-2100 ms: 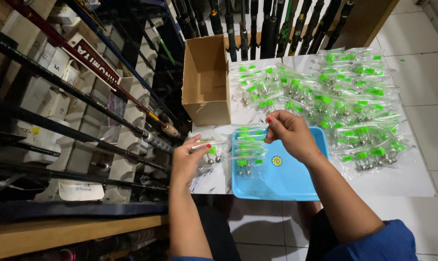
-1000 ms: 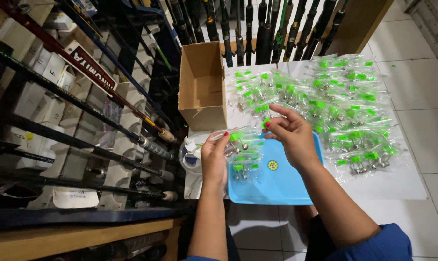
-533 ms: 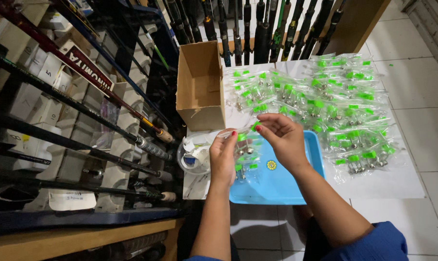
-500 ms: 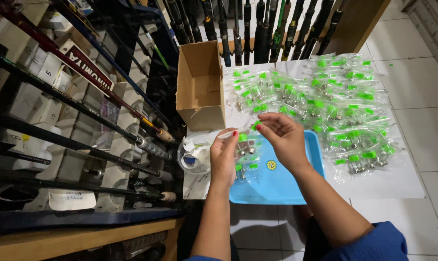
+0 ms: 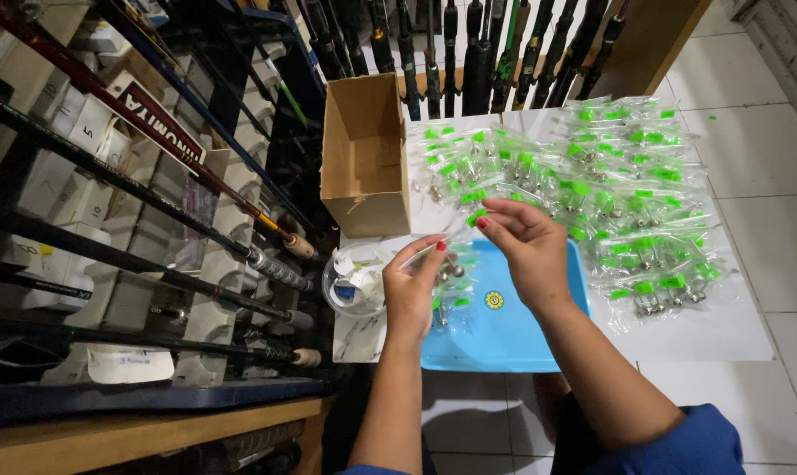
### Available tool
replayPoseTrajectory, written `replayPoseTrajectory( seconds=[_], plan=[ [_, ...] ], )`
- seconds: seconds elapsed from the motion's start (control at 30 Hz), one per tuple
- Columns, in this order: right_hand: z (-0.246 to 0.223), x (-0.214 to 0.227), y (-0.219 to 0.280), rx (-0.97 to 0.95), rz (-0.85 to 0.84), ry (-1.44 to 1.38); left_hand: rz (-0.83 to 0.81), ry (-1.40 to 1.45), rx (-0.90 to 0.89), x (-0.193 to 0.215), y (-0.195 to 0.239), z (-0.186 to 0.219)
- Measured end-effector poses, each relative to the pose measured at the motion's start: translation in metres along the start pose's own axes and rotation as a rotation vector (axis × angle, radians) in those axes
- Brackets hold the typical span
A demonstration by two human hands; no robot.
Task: The person places small green fishing lures into clear plastic bags and arranges them in a blue tray. The person then picks up the packaged lures from the tray and places them onto a white table surface.
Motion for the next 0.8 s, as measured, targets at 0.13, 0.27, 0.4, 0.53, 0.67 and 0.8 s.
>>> replayPoseTrajectory(
  seconds=[0.13, 0.27, 0.4, 0.53, 0.67, 0.8],
  plan=[
    [0.006, -0.005, 0.010, -0.032, 0.031, 0.008, 0.074, 0.029, -0.016, 0.005, -0.003, -0.006],
    [0.013, -0.011, 0.016, -0.044, -0.014, 0.222, 0.126, 0.026, -0.042, 0.005, 0.000, -0.001],
    [0.030, -0.011, 0.017, -0.114, -0.001, 0.278, 0.156, -0.015, -0.056, 0.004, 0.004, 0.004],
    [0.037, -0.014, 0.020, -0.143, 0.068, 0.151, 0.173, 0.015, -0.062, 0.003, 0.003, -0.003],
    [0.035, -0.018, 0.021, -0.132, 0.098, 0.045, 0.171, 0.047, -0.036, 0.001, 0.006, -0.003],
    [0.025, -0.020, 0.023, -0.071, 0.137, 0.049, 0.156, 0.078, -0.014, -0.002, 0.006, -0.009]
  ],
)
Point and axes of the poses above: each hand's wrist, its own y-axis away from the middle knuckle, its own x-axis out of the back of the hand, z = x × y, the point moved 9 cm from there along -y, towards the middle knuckle, and after that the axes turned 8 degrees about -y, right-handed, at the moved point
